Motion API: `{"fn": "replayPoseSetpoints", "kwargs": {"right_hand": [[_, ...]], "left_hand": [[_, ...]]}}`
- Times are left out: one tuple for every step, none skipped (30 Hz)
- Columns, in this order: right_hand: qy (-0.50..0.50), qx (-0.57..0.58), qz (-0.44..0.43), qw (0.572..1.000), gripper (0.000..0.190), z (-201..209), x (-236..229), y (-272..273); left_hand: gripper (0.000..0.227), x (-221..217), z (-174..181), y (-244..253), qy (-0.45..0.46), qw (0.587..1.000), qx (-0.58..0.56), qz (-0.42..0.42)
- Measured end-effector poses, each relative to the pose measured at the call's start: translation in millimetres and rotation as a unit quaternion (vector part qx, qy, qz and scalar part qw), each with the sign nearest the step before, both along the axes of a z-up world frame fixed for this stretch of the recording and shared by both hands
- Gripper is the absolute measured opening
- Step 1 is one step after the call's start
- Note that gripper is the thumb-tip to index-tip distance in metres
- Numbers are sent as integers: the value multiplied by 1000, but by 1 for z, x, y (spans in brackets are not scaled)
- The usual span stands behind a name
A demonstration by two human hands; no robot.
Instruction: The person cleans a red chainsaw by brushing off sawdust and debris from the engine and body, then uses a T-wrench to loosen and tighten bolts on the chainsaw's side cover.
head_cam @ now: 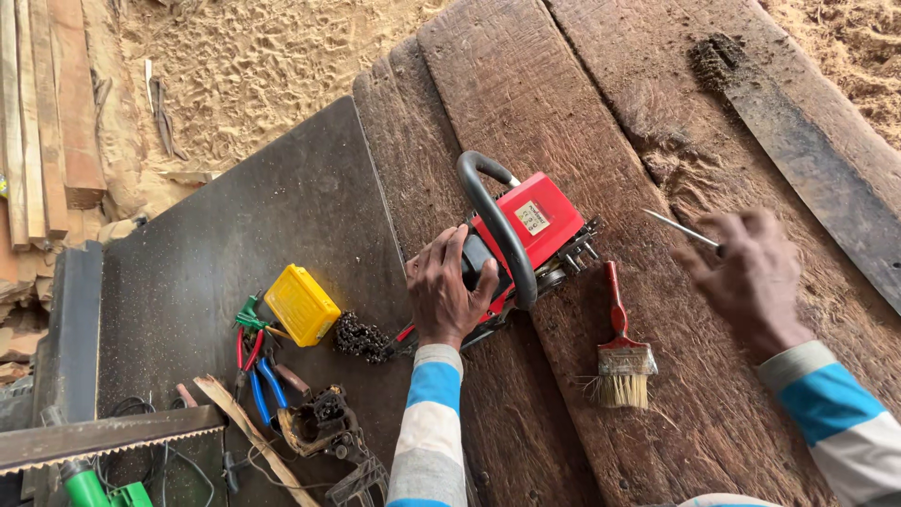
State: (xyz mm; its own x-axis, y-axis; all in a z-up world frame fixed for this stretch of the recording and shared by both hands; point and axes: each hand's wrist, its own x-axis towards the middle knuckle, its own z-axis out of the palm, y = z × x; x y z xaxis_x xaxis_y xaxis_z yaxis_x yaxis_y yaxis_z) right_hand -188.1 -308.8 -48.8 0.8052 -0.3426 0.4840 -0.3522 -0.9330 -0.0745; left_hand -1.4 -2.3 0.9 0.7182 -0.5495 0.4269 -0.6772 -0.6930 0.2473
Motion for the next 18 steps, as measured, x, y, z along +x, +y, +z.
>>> {"fn": "replayPoseSetpoints", "kwargs": {"right_hand": [[71,107,1,992,48,-3,0,11],[141,212,0,967,44,-7,0,22],[228,221,-10,948,52,-14,4,33],[313,228,-19,922,62,-22,8,42],[311,229,-19,922,64,-30,10,49],[310,229,-19,922,67,-39,12,54],[308,232,-16,923,69,-49,16,60],[327,229,-6,917,70,-57,21,64],[351,229,1,908,70,-66,19,69],[374,229,7,899,71,-74,17,75],[363,244,8,899,65,-78,20,75],[352,259,9,900,59,-81,23,75],[341,272,12,900,54,-81,25,74],[371,286,-2,883,53,-81,27,72],[400,303,-15,865,52,-79,27,72],[429,319,-28,845,52,-76,28,71],[424,350,-46,834,49,-73,24,67],[418,381,-65,822,48,-70,18,59]], "left_hand": [[61,0,0,1,2,1000,-1,-1],[62,0,1,2,4,1000,-2,-3],[63,0,1,1,3,1000,-1,-10],[65,1,2,1,2,1000,0,-16],[67,1,2,0,1,1000,0,-22],[69,0,2,-1,3,1000,-2,-31],[71,0,3,0,3,999,-1,-37],[74,-1,5,2,3,999,0,-44],[76,-5,5,4,11,999,7,-51],[78,-10,5,6,19,998,14,-57],[81,-9,6,1,22,997,14,-66],[87,-10,7,-3,15,997,26,-66],[92,-14,8,-7,9,997,38,-63],[98,-16,8,-12,3,997,49,-60],[103,-17,10,-16,16,996,74,-48],[109,-18,12,-20,29,994,99,-36],[115,-18,14,-23,43,991,127,-24],[117,-17,16,-25,44,988,146,-22]]}}
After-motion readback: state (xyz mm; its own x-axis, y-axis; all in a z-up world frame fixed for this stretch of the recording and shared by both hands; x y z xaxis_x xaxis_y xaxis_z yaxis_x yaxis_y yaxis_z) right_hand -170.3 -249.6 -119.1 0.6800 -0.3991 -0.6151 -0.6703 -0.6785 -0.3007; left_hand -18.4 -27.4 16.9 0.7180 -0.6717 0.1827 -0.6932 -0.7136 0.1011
